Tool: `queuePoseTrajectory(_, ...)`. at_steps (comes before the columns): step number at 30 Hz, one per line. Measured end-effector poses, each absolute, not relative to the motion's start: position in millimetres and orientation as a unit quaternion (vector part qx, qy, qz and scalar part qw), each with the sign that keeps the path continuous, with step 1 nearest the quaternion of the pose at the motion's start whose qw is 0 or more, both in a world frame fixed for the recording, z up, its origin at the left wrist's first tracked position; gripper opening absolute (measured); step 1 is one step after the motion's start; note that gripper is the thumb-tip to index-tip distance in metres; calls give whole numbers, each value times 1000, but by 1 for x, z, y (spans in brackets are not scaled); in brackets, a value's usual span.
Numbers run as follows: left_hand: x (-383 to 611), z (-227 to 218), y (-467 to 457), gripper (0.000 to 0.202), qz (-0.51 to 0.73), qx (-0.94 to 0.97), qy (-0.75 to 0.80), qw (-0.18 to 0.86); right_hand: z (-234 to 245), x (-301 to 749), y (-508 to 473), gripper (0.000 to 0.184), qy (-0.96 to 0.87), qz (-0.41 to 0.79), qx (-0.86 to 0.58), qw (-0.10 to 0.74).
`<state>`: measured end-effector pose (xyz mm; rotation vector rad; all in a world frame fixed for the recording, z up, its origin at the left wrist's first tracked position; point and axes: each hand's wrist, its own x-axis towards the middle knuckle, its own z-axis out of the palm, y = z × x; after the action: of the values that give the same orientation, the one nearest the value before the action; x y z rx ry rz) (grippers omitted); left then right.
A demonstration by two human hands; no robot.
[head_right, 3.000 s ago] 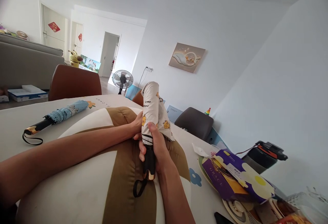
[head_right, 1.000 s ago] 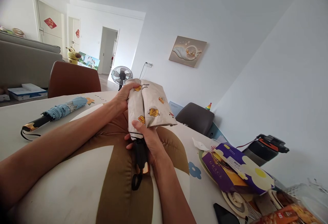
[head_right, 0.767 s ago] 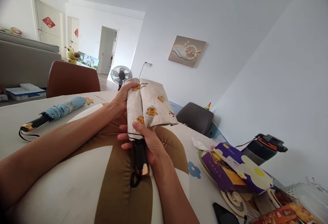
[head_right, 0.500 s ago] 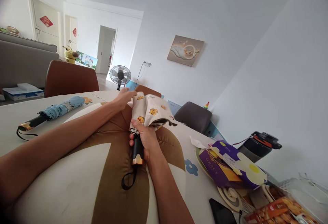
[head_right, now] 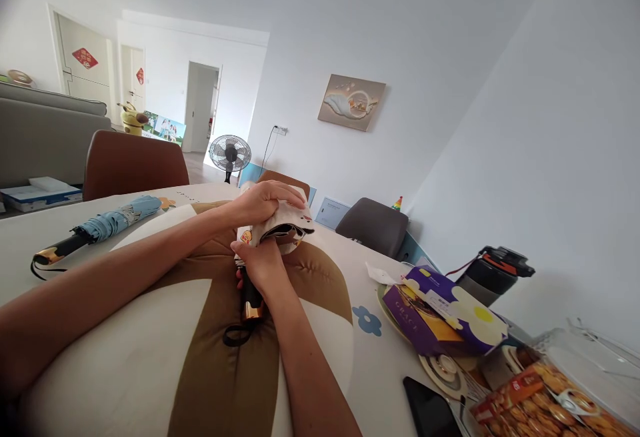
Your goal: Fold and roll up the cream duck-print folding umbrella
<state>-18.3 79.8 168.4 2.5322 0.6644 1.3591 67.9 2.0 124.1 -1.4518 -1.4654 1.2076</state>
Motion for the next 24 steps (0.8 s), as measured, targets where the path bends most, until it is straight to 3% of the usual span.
queuePoseTrajectory(4, -23, 168, 84, 52, 435, 865, 218, 123, 122, 67, 4, 19, -590, 446, -576, 350)
queuePoseTrajectory(9, -21, 173, 71, 69, 329, 921, 205, 40, 126, 62, 2, 13, -606, 413, -598, 322)
queuePoseTrajectory(12, -20, 173, 61, 68, 236, 948, 211, 17, 130, 61, -2, 12, -626, 385, -618, 279)
queuePoseTrajectory(17, -18, 170, 55, 68, 189, 958, 211, -43, 129, 63, -2, 14, -652, 367, -611, 259)
queuePoseTrajectory(21, -15, 172, 53, 56, 140, 960, 238, -49, 128, 62, -2, 29, -664, 350, -617, 235)
queuePoseTrajectory(24, -12, 170, 55, 52, 123, 962, 239, -40, 128, 58, 1, 53, -688, 280, -632, 221)
